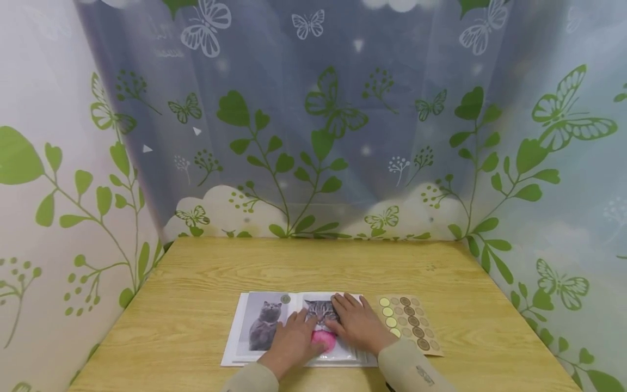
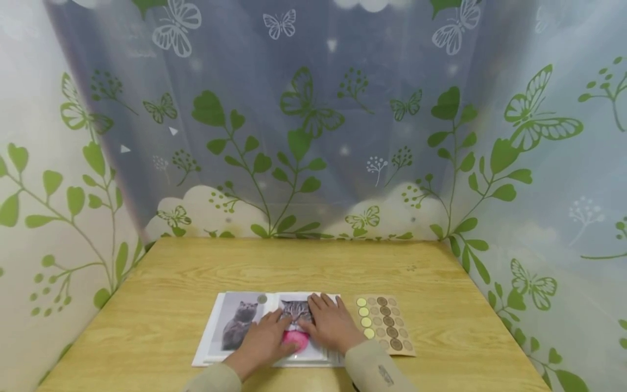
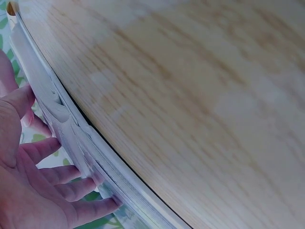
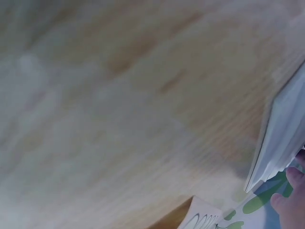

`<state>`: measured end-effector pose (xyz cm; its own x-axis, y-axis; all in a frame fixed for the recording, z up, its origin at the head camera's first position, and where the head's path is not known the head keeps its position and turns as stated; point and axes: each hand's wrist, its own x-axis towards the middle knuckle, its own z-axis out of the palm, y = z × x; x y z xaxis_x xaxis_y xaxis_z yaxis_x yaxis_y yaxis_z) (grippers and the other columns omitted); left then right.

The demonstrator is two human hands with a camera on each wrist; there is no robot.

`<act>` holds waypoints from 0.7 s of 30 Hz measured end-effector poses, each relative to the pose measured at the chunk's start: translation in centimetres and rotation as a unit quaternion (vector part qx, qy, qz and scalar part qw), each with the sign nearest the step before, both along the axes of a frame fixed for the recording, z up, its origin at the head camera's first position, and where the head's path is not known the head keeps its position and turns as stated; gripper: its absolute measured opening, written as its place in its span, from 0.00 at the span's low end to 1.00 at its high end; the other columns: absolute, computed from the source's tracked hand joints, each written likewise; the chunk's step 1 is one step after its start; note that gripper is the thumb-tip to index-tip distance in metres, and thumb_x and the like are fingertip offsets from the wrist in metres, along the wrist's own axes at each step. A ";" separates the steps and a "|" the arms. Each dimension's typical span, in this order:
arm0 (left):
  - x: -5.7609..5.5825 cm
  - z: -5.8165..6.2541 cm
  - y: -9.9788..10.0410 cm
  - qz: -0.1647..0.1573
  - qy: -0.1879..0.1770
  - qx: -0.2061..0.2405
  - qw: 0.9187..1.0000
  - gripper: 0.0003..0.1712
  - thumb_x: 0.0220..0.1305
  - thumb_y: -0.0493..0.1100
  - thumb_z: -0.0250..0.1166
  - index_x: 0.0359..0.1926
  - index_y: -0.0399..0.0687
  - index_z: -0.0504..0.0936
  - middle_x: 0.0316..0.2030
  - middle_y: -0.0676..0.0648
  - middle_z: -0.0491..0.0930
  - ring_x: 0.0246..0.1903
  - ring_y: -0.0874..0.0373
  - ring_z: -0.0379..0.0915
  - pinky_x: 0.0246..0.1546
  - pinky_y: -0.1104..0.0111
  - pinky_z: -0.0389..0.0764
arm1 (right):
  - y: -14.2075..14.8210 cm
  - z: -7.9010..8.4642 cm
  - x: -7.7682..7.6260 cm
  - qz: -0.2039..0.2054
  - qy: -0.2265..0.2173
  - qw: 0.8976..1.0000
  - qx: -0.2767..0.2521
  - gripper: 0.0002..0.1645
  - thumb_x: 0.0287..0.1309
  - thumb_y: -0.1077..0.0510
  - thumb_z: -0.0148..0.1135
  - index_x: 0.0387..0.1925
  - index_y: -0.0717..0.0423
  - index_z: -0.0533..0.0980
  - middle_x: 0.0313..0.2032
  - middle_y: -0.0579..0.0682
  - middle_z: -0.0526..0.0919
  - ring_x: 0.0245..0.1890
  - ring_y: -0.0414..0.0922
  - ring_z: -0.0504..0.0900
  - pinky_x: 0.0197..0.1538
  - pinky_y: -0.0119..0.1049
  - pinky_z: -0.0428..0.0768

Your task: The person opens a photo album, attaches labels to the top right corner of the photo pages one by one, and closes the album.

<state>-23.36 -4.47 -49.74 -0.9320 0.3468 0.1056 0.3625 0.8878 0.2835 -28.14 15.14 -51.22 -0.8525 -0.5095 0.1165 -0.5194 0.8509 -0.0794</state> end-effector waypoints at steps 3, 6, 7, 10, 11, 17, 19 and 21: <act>0.0 0.0 0.0 0.000 0.001 0.002 1.000 0.39 0.56 0.60 0.70 0.62 0.40 0.76 0.64 0.32 0.70 0.62 0.33 0.66 0.56 0.34 0.68 | 0.1 -0.2 0.2 0.004 0.005 1.000 0.001 0.42 0.72 0.34 0.41 0.71 0.62 0.64 0.71 0.59 0.64 0.71 0.59 0.61 0.71 0.62 0.54; -0.1 0.0 0.1 0.001 -0.001 0.004 1.000 0.39 0.56 0.60 0.70 0.61 0.40 0.77 0.63 0.33 0.70 0.62 0.33 0.66 0.57 0.33 0.67 | 0.2 -0.5 0.2 0.007 0.008 1.000 -0.002 0.43 0.72 0.34 0.41 0.71 0.63 0.63 0.71 0.60 0.64 0.71 0.59 0.61 0.71 0.63 0.54; -0.1 -0.1 0.0 0.002 -0.002 0.004 1.000 0.38 0.56 0.60 0.70 0.61 0.40 0.77 0.63 0.33 0.70 0.62 0.33 0.66 0.57 0.34 0.67 | 0.2 -0.6 0.2 0.007 0.008 1.000 -0.003 0.43 0.72 0.34 0.41 0.71 0.63 0.63 0.71 0.60 0.64 0.71 0.60 0.61 0.71 0.63 0.53; -0.1 -0.1 0.0 0.004 -0.006 0.005 1.000 0.39 0.56 0.60 0.70 0.61 0.40 0.76 0.64 0.33 0.70 0.63 0.33 0.65 0.57 0.33 0.67 | 0.1 -0.8 0.1 0.002 0.002 1.000 -0.003 0.43 0.72 0.33 0.41 0.72 0.63 0.62 0.71 0.60 0.63 0.72 0.59 0.59 0.71 0.62 0.53; -0.1 -0.2 0.0 0.004 -0.006 0.004 1.000 0.39 0.56 0.60 0.70 0.61 0.40 0.76 0.64 0.33 0.70 0.63 0.33 0.65 0.57 0.34 0.67 | 0.1 -0.9 0.0 0.000 0.001 1.000 -0.001 0.44 0.72 0.33 0.40 0.72 0.62 0.62 0.72 0.60 0.62 0.72 0.59 0.59 0.72 0.62 0.52; -0.2 -0.4 -0.1 0.006 -0.004 0.002 1.000 0.40 0.55 0.61 0.70 0.63 0.42 0.75 0.65 0.34 0.70 0.63 0.34 0.65 0.57 0.34 0.67 | -0.3 -0.8 -0.3 -0.008 -0.007 1.000 0.000 0.43 0.73 0.33 0.38 0.72 0.62 0.61 0.72 0.60 0.61 0.73 0.59 0.57 0.72 0.62 0.52; -0.2 -0.5 0.0 0.006 -0.007 0.002 1.000 0.40 0.56 0.61 0.70 0.64 0.42 0.75 0.65 0.34 0.69 0.63 0.34 0.65 0.57 0.34 0.67 | -0.5 -0.6 -0.4 -0.010 -0.010 1.000 0.000 0.44 0.73 0.33 0.39 0.72 0.63 0.62 0.72 0.61 0.61 0.72 0.59 0.58 0.71 0.62 0.52; -0.2 -0.5 0.0 0.007 -0.010 0.001 1.000 0.40 0.56 0.61 0.70 0.63 0.42 0.75 0.65 0.34 0.69 0.63 0.34 0.65 0.57 0.34 0.67 | -0.6 -0.6 -0.4 -0.014 -0.012 1.000 -0.001 0.45 0.72 0.32 0.37 0.72 0.63 0.62 0.72 0.61 0.61 0.72 0.59 0.58 0.71 0.62 0.53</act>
<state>-23.55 -4.50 -50.23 -0.9384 0.3343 0.0875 0.3450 0.8919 0.2924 -28.55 14.50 -51.80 -0.8686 -0.4860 0.0962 -0.4940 0.8645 -0.0928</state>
